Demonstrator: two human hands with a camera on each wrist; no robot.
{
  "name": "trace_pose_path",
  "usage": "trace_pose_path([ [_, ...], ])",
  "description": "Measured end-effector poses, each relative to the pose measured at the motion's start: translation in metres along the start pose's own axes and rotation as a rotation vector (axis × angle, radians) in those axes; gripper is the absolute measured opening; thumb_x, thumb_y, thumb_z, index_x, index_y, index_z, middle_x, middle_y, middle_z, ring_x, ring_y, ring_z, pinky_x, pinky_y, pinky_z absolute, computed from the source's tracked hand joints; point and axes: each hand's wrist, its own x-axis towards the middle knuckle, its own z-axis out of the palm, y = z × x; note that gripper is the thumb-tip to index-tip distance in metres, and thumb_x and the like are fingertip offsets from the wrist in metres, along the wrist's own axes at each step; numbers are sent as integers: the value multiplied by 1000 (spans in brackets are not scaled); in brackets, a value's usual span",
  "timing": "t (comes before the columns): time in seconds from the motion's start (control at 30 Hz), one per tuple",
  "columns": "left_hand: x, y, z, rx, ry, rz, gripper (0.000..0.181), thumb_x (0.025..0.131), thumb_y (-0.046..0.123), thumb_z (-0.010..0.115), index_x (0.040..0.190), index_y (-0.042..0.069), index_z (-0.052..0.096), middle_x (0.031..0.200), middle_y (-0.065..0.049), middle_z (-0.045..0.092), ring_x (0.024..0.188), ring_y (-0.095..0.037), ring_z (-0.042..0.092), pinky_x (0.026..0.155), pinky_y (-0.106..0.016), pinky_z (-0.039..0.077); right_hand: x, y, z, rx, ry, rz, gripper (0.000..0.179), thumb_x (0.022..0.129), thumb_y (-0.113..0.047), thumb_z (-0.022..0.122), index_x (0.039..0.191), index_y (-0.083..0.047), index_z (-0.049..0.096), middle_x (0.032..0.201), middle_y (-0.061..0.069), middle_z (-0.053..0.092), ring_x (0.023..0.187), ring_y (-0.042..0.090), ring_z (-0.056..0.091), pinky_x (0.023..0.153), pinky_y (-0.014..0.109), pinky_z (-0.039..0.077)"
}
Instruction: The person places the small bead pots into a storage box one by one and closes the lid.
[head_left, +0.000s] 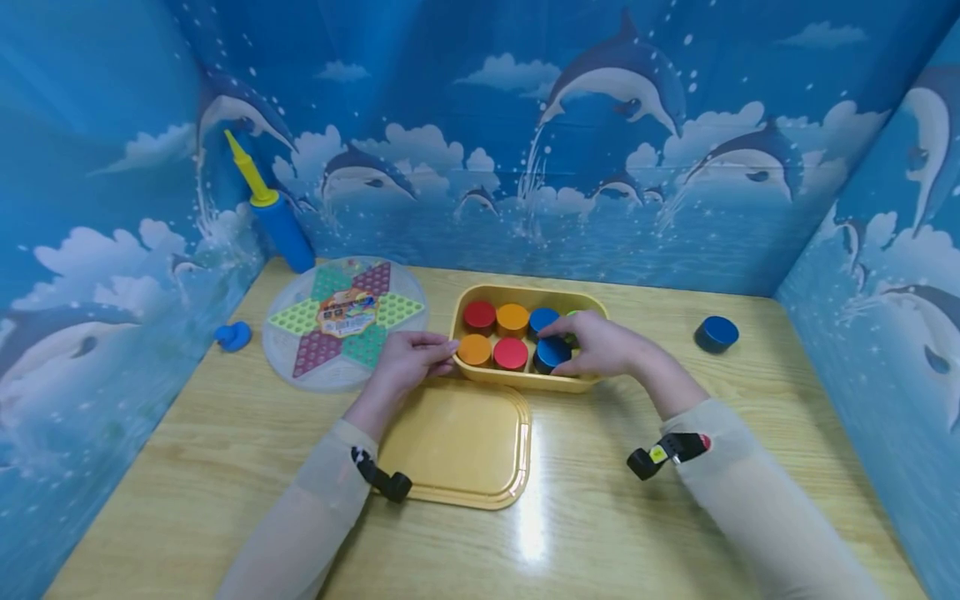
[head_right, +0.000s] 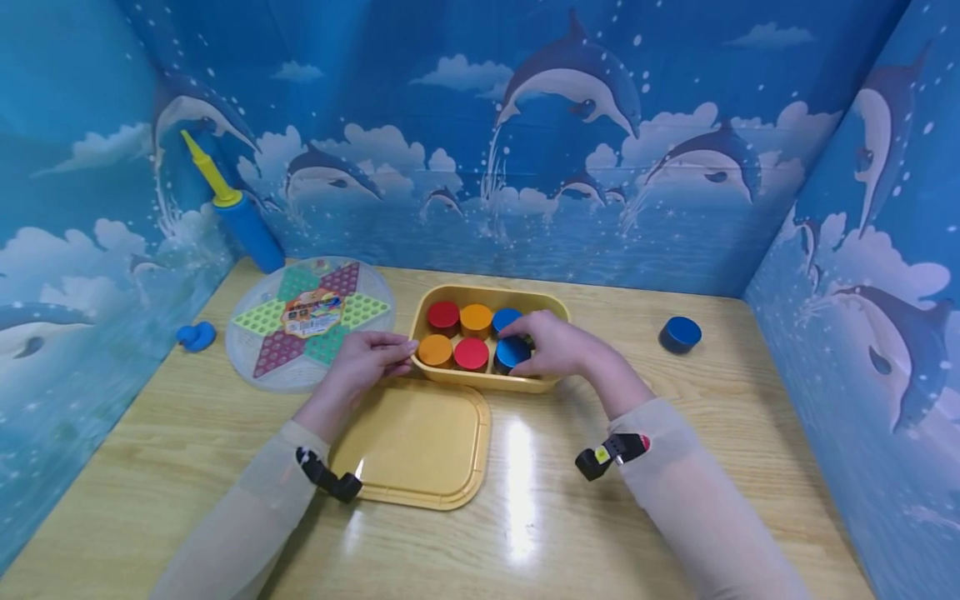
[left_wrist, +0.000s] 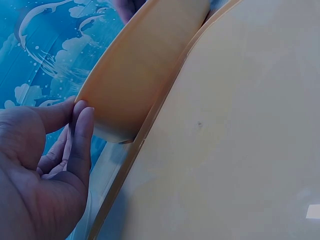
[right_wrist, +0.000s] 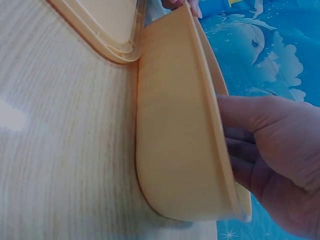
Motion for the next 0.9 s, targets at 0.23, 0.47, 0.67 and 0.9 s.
trace_pose_path([
  [0.23,-1,1,0,-8,4,-2,26,94,4,82,114,-10,73,101,-18,74,73,-17,74,72,-29,67,5,3,5,-13,-5,-5,55,93,-11,85,142,1,64,139,18,65,122,33,65,100,47,61],
  [0.47,-1,0,1,-9,11,-12,24,94,3,82,113,-9,73,101,-18,74,73,-18,74,73,-29,68,8,6,10,-15,18,-22,52,93,-10,84,139,3,66,137,18,67,119,31,66,99,47,62],
  [0.67,0,-1,1,-19,7,-12,24,93,3,82,113,-9,73,100,-17,74,72,-17,74,72,-29,68,9,6,14,6,51,-20,52,93,-12,85,139,3,65,137,19,67,120,32,66,100,48,61],
  [0.9,1,-1,0,-16,7,-23,25,94,4,82,114,-8,73,102,-18,74,73,-18,74,73,-29,67,8,6,14,29,70,-17,55,92,-12,86,140,3,65,138,18,67,122,33,65,101,48,60],
])
